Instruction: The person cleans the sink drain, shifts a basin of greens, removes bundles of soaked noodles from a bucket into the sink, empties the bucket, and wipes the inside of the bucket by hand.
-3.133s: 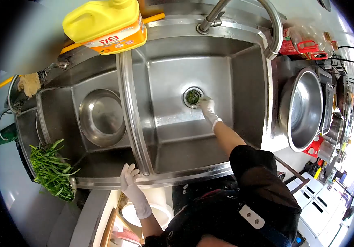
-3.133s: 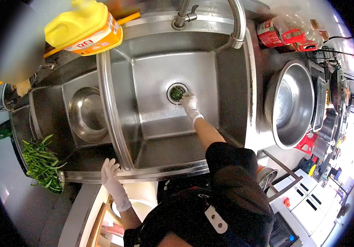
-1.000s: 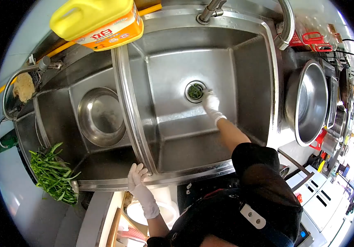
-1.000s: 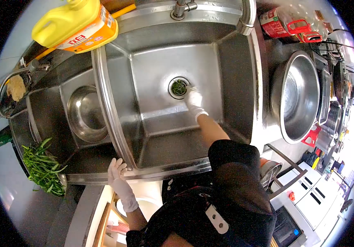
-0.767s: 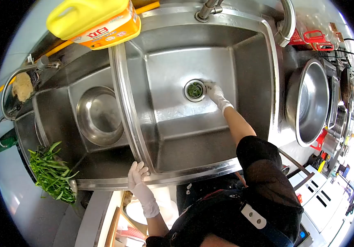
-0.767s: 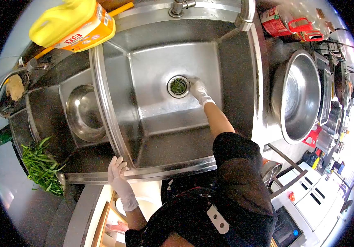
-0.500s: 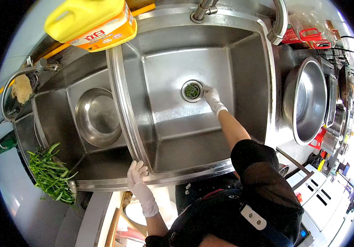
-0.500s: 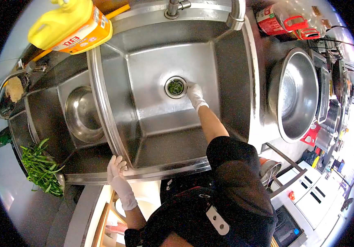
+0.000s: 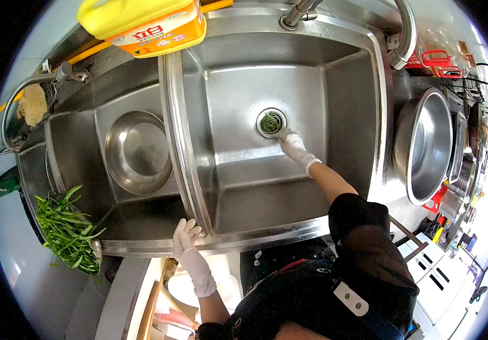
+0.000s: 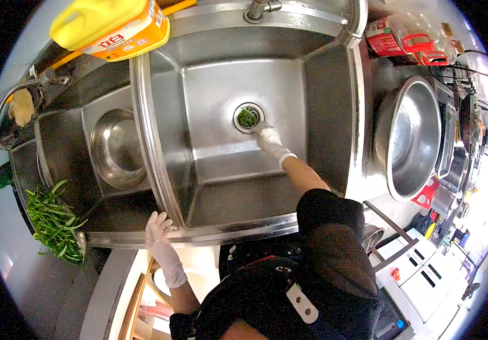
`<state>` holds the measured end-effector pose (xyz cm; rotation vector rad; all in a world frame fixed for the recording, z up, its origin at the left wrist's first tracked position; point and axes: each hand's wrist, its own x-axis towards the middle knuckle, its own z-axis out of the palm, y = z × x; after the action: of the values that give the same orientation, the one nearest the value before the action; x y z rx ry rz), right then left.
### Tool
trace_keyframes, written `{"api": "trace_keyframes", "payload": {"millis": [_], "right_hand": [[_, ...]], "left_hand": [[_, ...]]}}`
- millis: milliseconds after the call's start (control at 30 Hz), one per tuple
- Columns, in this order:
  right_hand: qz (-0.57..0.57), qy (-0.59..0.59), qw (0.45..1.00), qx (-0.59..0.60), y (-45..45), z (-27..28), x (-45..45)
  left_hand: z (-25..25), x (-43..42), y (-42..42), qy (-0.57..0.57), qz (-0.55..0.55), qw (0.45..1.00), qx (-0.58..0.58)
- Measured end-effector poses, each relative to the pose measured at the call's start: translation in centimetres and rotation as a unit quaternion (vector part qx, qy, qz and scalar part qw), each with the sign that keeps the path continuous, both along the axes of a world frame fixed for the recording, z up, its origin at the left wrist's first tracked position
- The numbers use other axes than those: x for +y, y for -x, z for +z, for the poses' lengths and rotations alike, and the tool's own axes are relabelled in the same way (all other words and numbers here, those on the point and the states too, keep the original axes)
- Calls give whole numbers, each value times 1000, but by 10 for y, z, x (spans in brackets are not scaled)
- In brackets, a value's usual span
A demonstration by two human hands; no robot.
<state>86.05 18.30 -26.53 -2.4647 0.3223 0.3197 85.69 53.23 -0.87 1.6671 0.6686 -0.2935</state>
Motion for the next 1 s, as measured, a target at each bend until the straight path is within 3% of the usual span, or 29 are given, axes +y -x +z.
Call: {"api": "trace_keyframes", "payload": {"millis": [33,133,267,467,567,600,667,700,800,900,1000], "right_hand": [[38,6,999,24,-5,4,8],[32,21,998,-50,-7,-8,32],[-37,111,992,53,-6,-19,46],[-23,69,995,67,-10,-14,42],[110,188,970,107,-9,-41,35],[221,281,931,73,-8,-37,35],[425,444,789,0,-14,-9,33],[457,338,823,-11,-24,16,28],[434,315,841,-78,-19,-2,26],[358,99,928,-12,-7,-23,32],[413,212,885,-20,-1,-20,32]], "left_hand": [[1,-1,-1,0,-1,1000,-1],[2,-2,-1,-1,-7,1000,1],[3,1,-1,-3,-12,1000,10],[2,3,2,-9,-8,1000,11],[2,1,3,-6,-2,1000,10],[2,1,4,-5,-1,1000,11],[2,0,4,-9,-4,1000,10],[2,0,4,-11,-6,1000,9],[1,1,5,-12,-3,1000,7],[-1,0,6,-13,6,1000,19],[0,-3,4,-23,9,999,20]]}}
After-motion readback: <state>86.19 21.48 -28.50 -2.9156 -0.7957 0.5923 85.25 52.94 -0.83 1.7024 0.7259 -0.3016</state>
